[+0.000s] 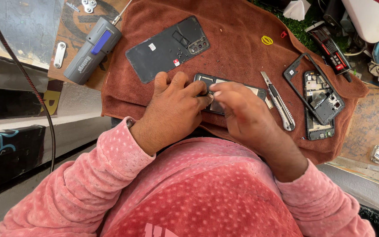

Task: The person disassembles a smartphone using a screwdriver and utility knife, removes the back cover, and applies adhesive to the frame. They then place a screen protector on the back cover and wipe it with a tissue.

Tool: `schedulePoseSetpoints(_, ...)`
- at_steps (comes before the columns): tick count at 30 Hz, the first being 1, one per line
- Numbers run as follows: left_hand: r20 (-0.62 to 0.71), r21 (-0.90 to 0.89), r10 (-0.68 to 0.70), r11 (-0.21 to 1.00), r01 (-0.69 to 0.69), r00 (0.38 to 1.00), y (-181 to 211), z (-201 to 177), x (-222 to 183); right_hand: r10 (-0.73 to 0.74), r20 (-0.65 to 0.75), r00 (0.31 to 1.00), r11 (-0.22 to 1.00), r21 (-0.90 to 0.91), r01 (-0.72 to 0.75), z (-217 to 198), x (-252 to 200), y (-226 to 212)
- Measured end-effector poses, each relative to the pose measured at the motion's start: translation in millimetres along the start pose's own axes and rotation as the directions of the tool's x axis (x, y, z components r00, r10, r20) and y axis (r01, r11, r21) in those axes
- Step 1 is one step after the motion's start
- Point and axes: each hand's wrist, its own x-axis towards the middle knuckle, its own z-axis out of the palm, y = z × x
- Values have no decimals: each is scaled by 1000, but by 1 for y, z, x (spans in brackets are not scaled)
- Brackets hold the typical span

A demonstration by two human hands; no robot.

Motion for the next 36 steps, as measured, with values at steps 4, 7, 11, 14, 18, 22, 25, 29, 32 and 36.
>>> schedulePoseSetpoints(4,-11,-25,-9,1000,8,1000,0,1,-1,101,37,994,978,-185,-92,-10,26,-17)
schedulePoseSetpoints(7,-88,-9,-1,1000,0,996,-4,3,-1,146,64,987,909,-402,-109,-20,38,-23)
schedulePoseSetpoints(11,-235,-98,-33,995,10,971,-22,6,-1,183,110,977,897,-425,-121,-27,48,-37)
schedulePoseSetpoints(14,-335,-25,-125,992,124,934,-50,6,3,150,65,987,881,-461,-103,-32,54,-49)
schedulePoseSetpoints(18,-417,21,-221,967,252,881,-83,10,10,221,199,955,881,-461,-108,-36,59,-48)
schedulePoseSetpoints(22,-395,33,-206,971,239,895,-94,16,15,213,159,964,894,-429,-127,-30,64,-50)
schedulePoseSetpoints(25,-384,76,-202,965,249,901,-94,18,19,116,202,973,907,-420,-21,-34,67,-45)
schedulePoseSetpoints(29,-342,167,-188,952,257,921,-93,22,31,292,270,917,847,-519,-117,-31,67,-37)
schedulePoseSetpoints(32,-332,243,-176,933,264,927,-93,28,39,166,263,950,902,-431,-39,-33,68,-37)
schedulePoseSetpoints(36,-283,271,-177,928,255,943,-94,31,43,187,264,946,907,-416,-63,-28,67,-32)
